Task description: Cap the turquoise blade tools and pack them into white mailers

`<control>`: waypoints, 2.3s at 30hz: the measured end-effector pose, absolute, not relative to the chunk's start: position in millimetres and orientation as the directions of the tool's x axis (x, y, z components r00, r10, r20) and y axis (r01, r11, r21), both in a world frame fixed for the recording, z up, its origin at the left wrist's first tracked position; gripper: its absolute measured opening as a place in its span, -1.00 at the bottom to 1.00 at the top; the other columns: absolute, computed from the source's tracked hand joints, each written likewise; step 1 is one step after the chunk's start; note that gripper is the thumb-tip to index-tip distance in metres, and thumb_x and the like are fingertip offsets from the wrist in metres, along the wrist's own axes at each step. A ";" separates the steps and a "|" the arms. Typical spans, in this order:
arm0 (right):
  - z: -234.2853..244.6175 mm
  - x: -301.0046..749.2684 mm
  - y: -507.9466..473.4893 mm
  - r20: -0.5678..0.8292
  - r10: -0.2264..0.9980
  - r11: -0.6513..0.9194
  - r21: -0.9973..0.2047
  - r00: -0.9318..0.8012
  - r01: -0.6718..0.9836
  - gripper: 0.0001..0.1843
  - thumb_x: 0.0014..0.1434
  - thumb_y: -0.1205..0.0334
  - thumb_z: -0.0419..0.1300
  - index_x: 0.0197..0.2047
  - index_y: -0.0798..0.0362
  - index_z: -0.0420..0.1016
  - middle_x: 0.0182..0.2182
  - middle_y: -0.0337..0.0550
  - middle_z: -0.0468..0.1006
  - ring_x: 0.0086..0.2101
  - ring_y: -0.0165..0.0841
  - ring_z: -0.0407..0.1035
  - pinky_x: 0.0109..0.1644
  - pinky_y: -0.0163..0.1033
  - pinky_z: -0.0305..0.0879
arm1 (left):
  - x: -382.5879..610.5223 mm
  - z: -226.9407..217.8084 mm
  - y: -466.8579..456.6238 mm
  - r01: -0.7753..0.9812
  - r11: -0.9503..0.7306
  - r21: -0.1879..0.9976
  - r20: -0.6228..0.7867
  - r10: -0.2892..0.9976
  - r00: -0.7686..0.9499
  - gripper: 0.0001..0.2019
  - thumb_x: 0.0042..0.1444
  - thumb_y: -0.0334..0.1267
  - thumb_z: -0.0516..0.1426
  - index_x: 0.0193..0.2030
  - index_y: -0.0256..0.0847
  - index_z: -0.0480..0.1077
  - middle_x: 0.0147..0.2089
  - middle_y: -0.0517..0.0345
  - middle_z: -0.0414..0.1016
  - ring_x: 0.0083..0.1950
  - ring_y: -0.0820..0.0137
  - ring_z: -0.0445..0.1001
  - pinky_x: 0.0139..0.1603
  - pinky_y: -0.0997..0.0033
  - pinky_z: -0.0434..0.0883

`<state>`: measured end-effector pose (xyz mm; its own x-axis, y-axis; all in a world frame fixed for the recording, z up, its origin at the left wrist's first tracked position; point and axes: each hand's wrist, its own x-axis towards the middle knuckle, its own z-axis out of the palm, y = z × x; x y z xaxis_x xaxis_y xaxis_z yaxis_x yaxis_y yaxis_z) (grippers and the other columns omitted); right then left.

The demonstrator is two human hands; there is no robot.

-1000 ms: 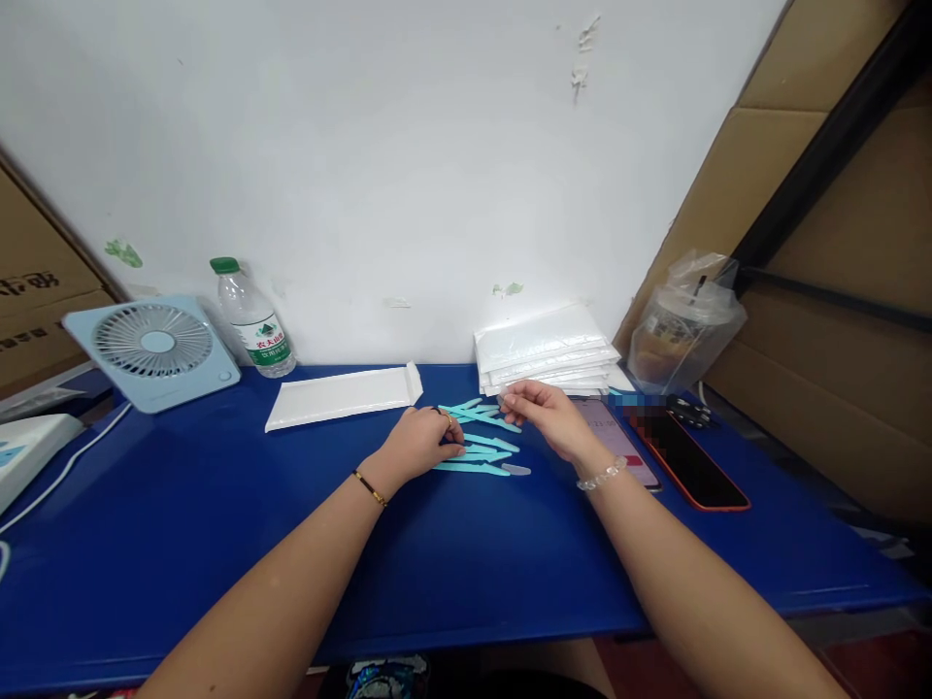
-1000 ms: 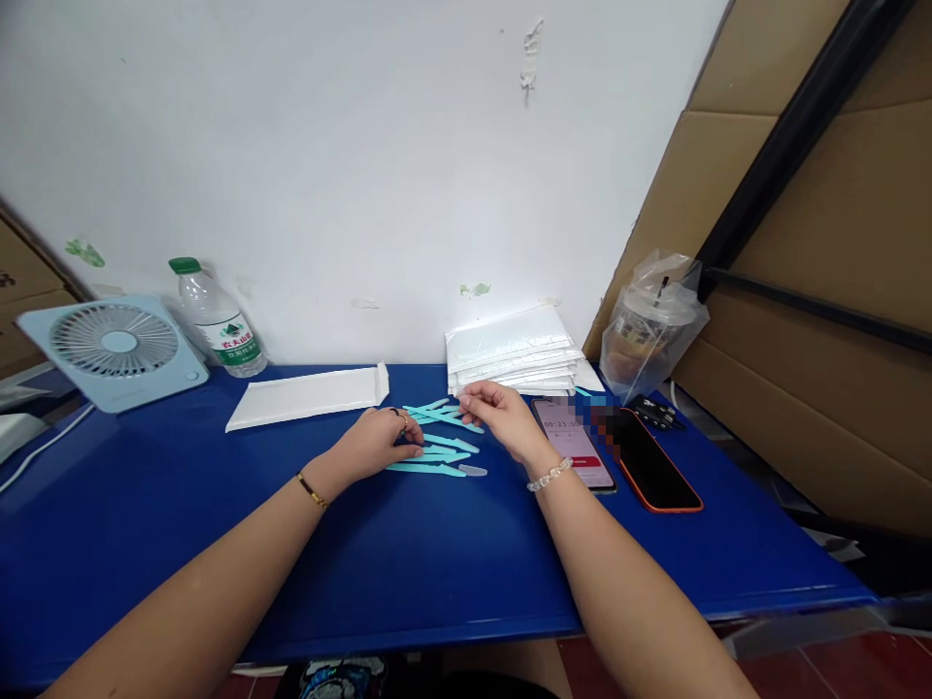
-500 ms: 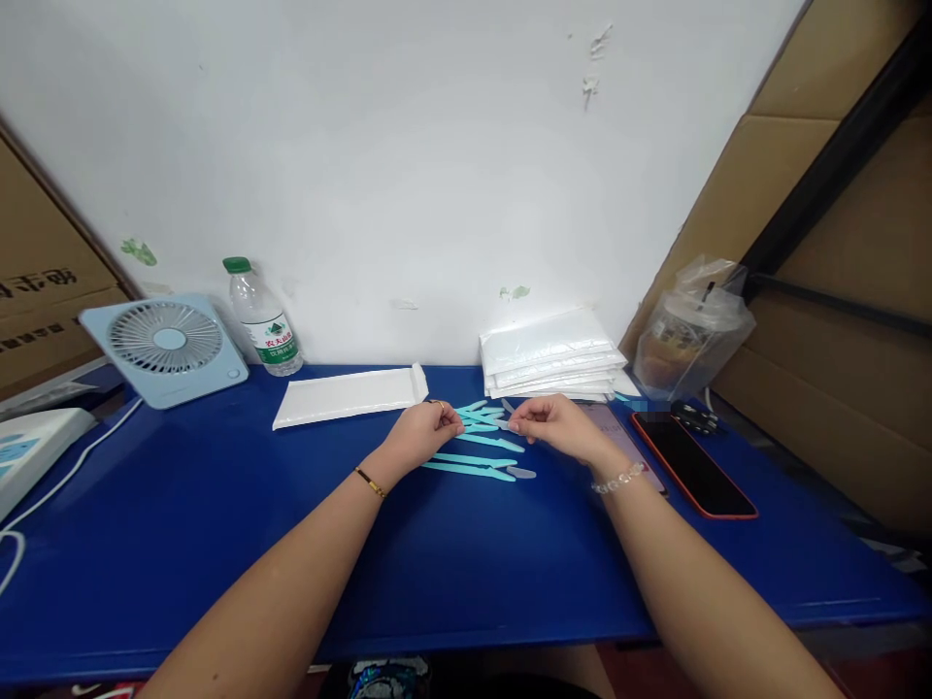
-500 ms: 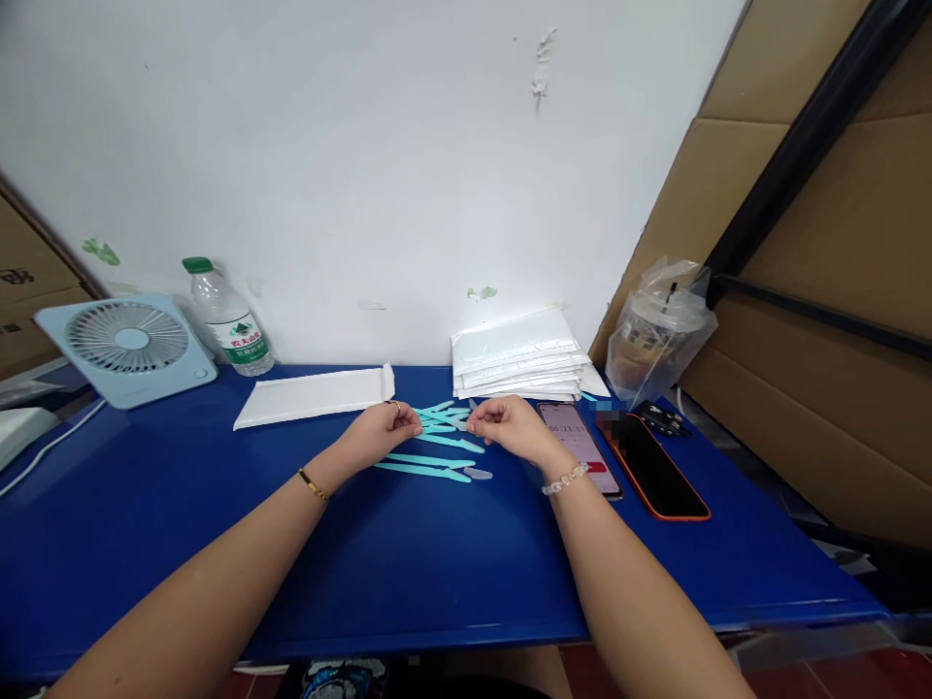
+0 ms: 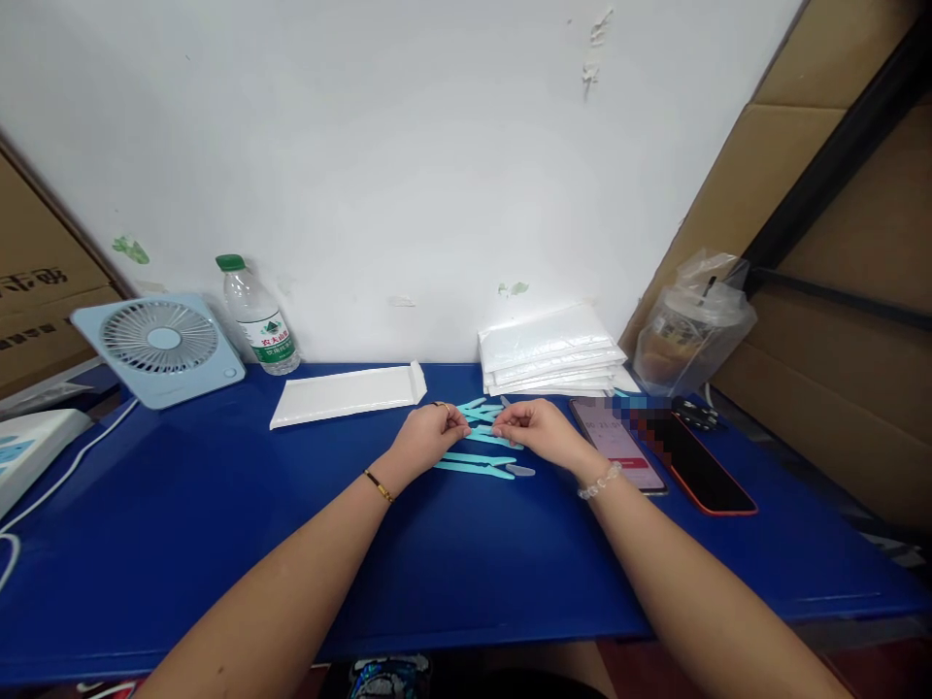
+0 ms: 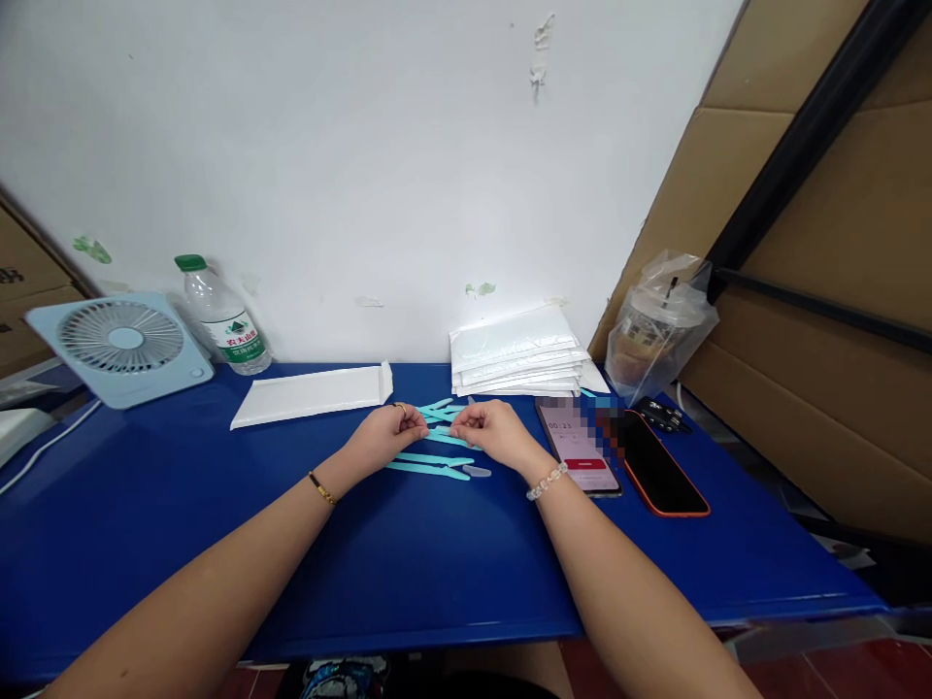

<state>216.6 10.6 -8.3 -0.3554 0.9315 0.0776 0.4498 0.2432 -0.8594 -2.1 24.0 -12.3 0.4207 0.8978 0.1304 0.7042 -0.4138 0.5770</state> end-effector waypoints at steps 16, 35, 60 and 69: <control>14.1 240.5 0.4 -0.180 0.822 0.315 -0.648 -0.541 0.694 -0.83 -0.12 0.13 0.31 -0.47 0.06 0.55 -0.56 -0.22 0.52 -0.54 -0.40 0.34 -0.50 -0.34 0.19 | -3.9 -3.0 15.6 0.676 -0.619 0.401 0.167 0.775 0.610 -0.79 0.00 -0.11 0.20 -0.23 -0.11 0.46 -0.20 0.18 0.47 -0.19 0.36 0.42 -0.24 0.45 0.27; 20.1 240.8 -2.9 -0.027 0.861 0.419 -0.526 -0.507 0.740 -0.91 -0.05 0.30 0.22 -0.55 0.05 0.43 -0.58 -0.25 0.47 -0.55 -0.42 0.30 -0.49 -0.35 0.09 | -8.7 -1.4 17.5 0.653 -0.633 0.417 0.048 0.732 0.679 -0.89 0.04 -0.22 0.15 -0.33 -0.11 0.51 -0.38 0.21 0.53 -0.34 0.41 0.43 -0.40 0.51 0.21; 10.7 236.7 2.8 0.090 0.832 0.532 -0.410 -0.547 0.741 -0.85 -0.07 0.47 0.16 -0.48 0.06 0.51 -0.47 -0.19 0.51 -0.46 -0.39 0.34 -0.41 -0.33 0.16 | -5.7 -1.7 15.7 0.627 -0.763 0.159 0.151 0.646 0.748 -0.80 0.09 -0.38 0.00 -0.42 -0.18 0.44 -0.42 0.13 0.47 -0.37 0.40 0.40 -0.37 0.47 0.19; 1.7 223.6 1.3 0.130 0.803 0.549 -0.539 -0.581 0.639 -0.88 0.03 0.38 0.18 -0.44 0.04 0.54 -0.44 -0.20 0.54 -0.44 -0.38 0.39 -0.37 -0.32 0.24 | -7.7 -9.3 21.1 0.582 -0.777 0.240 0.157 0.622 0.767 -0.79 0.17 -0.31 -0.01 -0.35 -0.20 0.43 -0.32 0.12 0.49 -0.31 0.41 0.41 -0.30 0.49 0.24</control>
